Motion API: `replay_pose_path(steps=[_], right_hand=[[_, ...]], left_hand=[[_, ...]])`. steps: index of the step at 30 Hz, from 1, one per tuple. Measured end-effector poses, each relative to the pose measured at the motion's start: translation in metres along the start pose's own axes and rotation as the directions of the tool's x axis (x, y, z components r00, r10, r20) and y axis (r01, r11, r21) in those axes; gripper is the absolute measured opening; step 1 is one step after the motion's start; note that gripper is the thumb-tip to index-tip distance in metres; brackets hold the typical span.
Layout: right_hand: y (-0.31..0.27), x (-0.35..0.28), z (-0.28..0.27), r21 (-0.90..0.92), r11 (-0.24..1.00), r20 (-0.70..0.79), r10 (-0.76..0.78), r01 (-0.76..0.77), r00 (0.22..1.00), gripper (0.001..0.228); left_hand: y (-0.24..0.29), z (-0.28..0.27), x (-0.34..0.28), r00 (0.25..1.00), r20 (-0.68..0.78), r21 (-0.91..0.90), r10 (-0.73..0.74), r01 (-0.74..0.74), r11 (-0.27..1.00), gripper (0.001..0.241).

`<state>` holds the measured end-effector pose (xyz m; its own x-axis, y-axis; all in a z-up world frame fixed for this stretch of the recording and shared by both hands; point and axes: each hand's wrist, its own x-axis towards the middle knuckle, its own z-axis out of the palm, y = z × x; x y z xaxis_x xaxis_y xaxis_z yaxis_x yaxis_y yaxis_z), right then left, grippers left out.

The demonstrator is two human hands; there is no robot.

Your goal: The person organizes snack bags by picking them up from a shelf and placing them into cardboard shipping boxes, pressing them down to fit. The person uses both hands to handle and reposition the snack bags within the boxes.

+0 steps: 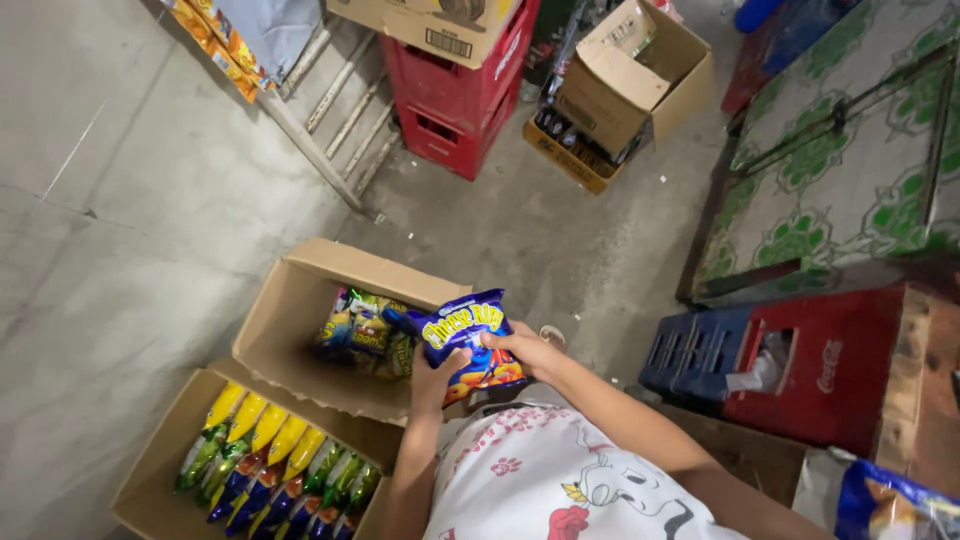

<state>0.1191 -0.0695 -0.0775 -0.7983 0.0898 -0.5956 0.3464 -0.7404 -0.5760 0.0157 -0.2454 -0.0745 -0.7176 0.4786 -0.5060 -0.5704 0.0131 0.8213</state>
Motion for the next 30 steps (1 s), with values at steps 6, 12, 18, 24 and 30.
replay_pose_path(steps=[6,12,18,24,30], right_hand=[[0.016,0.005,0.007,-0.111,0.99,-0.003,-0.093,0.092,0.996,0.051],[0.017,-0.006,0.017,-0.114,0.992,-0.074,-0.064,0.056,0.995,0.051],[0.037,-0.005,0.014,0.003,0.999,-0.036,-0.045,0.045,0.998,0.052],[0.05,0.001,0.009,0.085,0.996,-0.007,0.012,-0.011,1.0,0.054],[0.056,0.002,0.006,0.211,0.975,0.089,-0.09,0.069,0.992,0.051]], left_hand=[[-0.007,-0.023,-0.005,0.998,0.021,-0.033,-0.054,0.055,0.998,0.066],[0.012,-0.016,-0.016,0.995,0.057,-0.054,-0.081,0.085,0.995,0.062],[-0.011,-0.03,-0.007,0.995,0.035,-0.009,-0.091,0.091,0.996,0.06],[-0.033,-0.045,0.003,0.999,0.051,-0.004,-0.013,0.013,1.0,0.065],[-0.018,-0.041,-0.003,0.987,0.126,0.079,0.098,-0.108,0.991,0.068]])
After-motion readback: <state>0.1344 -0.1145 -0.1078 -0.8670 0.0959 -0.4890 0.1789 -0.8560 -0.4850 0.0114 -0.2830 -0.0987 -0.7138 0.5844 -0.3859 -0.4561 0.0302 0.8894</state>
